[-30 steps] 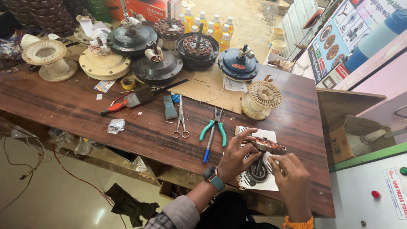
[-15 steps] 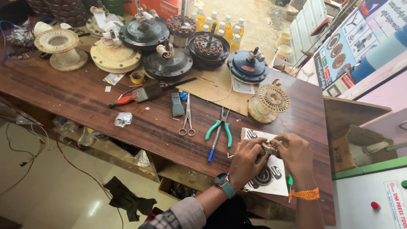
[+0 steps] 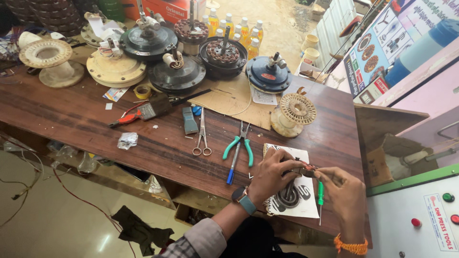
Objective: The person works at a cluttered repair-shop workbench on a small electric motor armature with copper windings, holding the motor steady with one hand while using a green-handled screwdriver to work on the windings and turning the assembly to reach different sides. Other motor parts and hand tools lie on the bench around them.
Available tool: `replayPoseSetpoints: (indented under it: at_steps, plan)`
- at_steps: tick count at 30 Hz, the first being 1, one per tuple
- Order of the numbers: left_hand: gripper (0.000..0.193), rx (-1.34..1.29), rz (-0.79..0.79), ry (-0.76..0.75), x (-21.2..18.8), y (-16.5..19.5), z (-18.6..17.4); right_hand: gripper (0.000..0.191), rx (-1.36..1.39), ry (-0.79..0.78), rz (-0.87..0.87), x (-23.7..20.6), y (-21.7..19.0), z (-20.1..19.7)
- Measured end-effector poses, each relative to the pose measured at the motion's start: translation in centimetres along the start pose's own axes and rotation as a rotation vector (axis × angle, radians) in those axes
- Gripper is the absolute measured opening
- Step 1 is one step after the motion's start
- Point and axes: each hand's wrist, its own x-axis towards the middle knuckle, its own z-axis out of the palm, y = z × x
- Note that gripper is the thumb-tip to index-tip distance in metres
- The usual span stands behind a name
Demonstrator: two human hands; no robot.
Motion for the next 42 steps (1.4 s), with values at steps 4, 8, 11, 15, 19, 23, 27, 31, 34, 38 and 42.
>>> replayPoseSetpoints:
  at_steps: [4,8,11,15,19,23,27,31,34,38,42]
  plan:
    - [0.028,-0.027,-0.018,-0.035,0.4,-0.4,0.0,0.019,0.058,0.012,-0.106,-1.4,0.9,1.3]
    - [0.032,-0.023,-0.021,-0.091,0.6,-0.9,0.0,0.017,-0.046,0.148,-0.199,-2.9,2.1,4.2]
    - [0.043,0.015,0.109,-0.12,0.0,-1.5,-0.1,0.016,0.05,0.216,-0.305,-3.7,3.0,6.1]
    - [0.05,0.089,0.345,-0.082,-1.4,-2.5,-0.4,0.014,0.109,0.25,-0.398,-4.6,4.0,7.1]
    - [0.04,0.16,0.399,-0.052,-2.0,-2.7,-0.3,0.014,0.115,0.207,-0.375,-5.4,4.2,7.1]
    - [0.019,0.131,0.429,-0.009,-1.8,-2.7,-0.3,0.014,0.07,0.163,-0.39,-5.9,3.8,6.0]
    - [0.021,0.011,0.306,-0.035,-1.7,-2.7,-0.4,0.017,0.022,0.123,-0.482,-5.4,2.7,4.2]
    - [0.019,-0.072,0.206,0.061,-1.7,-2.2,-0.2,0.012,-0.106,0.202,-0.441,-4.1,0.5,2.8]
    - [0.018,-0.078,0.175,0.105,-2.0,-1.5,0.0,0.013,-0.114,0.198,-0.467,-2.5,-1.6,2.5]
    - [0.018,-0.089,0.175,0.175,-2.0,-0.9,0.3,0.013,-0.162,0.141,-0.517,-0.3,-3.7,2.7]
    - [0.018,-0.109,0.143,0.194,-2.1,-0.8,0.3,0.015,-0.247,0.053,-0.405,1.6,-4.0,3.4]
